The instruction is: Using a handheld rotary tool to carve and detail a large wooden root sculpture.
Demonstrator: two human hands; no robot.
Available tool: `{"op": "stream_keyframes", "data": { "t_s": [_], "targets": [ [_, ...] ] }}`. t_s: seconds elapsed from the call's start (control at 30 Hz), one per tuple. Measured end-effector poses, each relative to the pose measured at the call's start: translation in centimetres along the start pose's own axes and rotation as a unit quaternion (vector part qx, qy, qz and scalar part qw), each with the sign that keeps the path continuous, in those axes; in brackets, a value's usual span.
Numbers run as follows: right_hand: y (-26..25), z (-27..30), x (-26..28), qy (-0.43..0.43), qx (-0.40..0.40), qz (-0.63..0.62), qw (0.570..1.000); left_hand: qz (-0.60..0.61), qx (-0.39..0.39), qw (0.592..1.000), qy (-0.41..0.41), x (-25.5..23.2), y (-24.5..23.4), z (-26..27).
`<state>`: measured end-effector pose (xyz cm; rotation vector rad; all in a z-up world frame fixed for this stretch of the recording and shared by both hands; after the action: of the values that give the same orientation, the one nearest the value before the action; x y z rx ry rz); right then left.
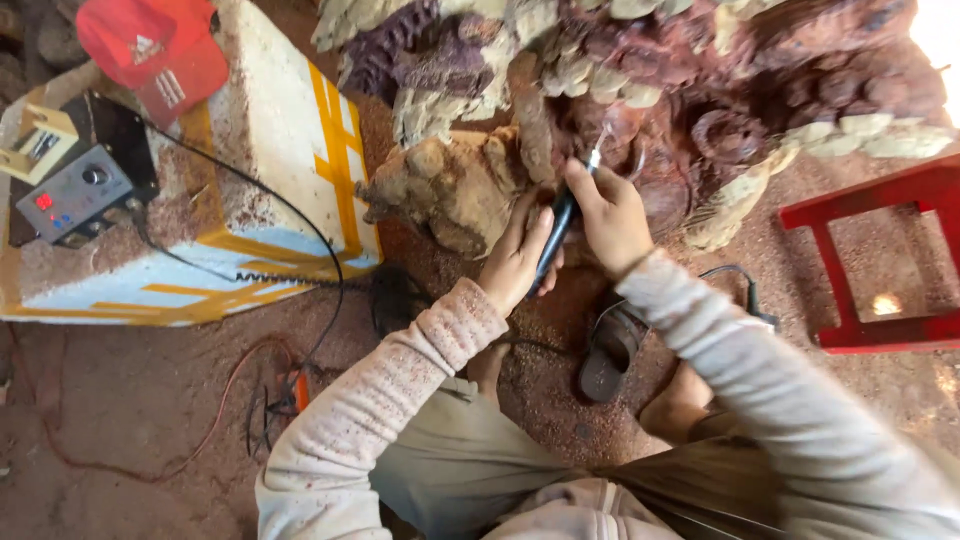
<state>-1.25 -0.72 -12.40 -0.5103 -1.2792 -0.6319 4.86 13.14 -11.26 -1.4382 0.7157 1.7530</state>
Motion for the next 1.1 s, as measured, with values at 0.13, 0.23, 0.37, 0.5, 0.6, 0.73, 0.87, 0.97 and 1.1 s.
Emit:
{"op": "stream_keyframes", "data": {
  "t_s": [0.13,0.23,0.37,0.5,0.6,0.73,0.87,0.97,1.1],
  "targets": [
    [2.7,0.9,0.6,-0.174,-0.084,-0.005,0.981,-0.061,-0.023,0.997,0.044,-3.6,0.9,0.8],
    [2.9,-0.2,-0.2,-0.265,-0.099,-0.031,0.959,-0.095,-0.028,0.994,0.048,-3.6,1.4,1.2],
    [2.1,-1.3,-0.4,-0.318,-0.133,0.026,0.938,-0.095,0.024,0.994,0.049,-1.0,0.7,-0.6],
    [1.8,-2.4,-0.8,-0.324,-0.157,0.069,0.93,-0.091,0.013,0.994,0.055,-1.0,1.1,-1.2],
    [1.4,-2.9,-0.6,-0.331,-0.19,0.09,0.92,-0.073,0.007,0.995,0.071,-1.3,1.7,-1.4],
    [1.2,-3.7,-1.2,-0.324,-0.205,0.095,0.919,-0.062,-0.018,0.995,0.073,-1.5,2.4,-1.6],
    [0.8,-3.9,-1.2,-0.331,-0.213,0.095,0.915,-0.082,-0.014,0.993,0.089,-1.5,2.7,-1.8],
    [0.5,-3.5,-0.4,-0.335,-0.207,0.093,0.914,-0.085,-0.017,0.992,0.086,-1.8,2.9,-1.8],
    [0.4,-3.4,0.1,-0.331,-0.207,0.095,0.916,-0.083,-0.006,0.993,0.083,-1.7,2.9,-2.0]
  ]
}}
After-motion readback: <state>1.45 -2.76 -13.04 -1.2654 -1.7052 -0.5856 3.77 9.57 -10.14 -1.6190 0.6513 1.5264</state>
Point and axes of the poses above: each hand's wrist, its own z-axis away from the middle knuckle, its own y-axis out of the palm, x = y × z, the point moved 1 cm from there along -z, towards the middle knuckle
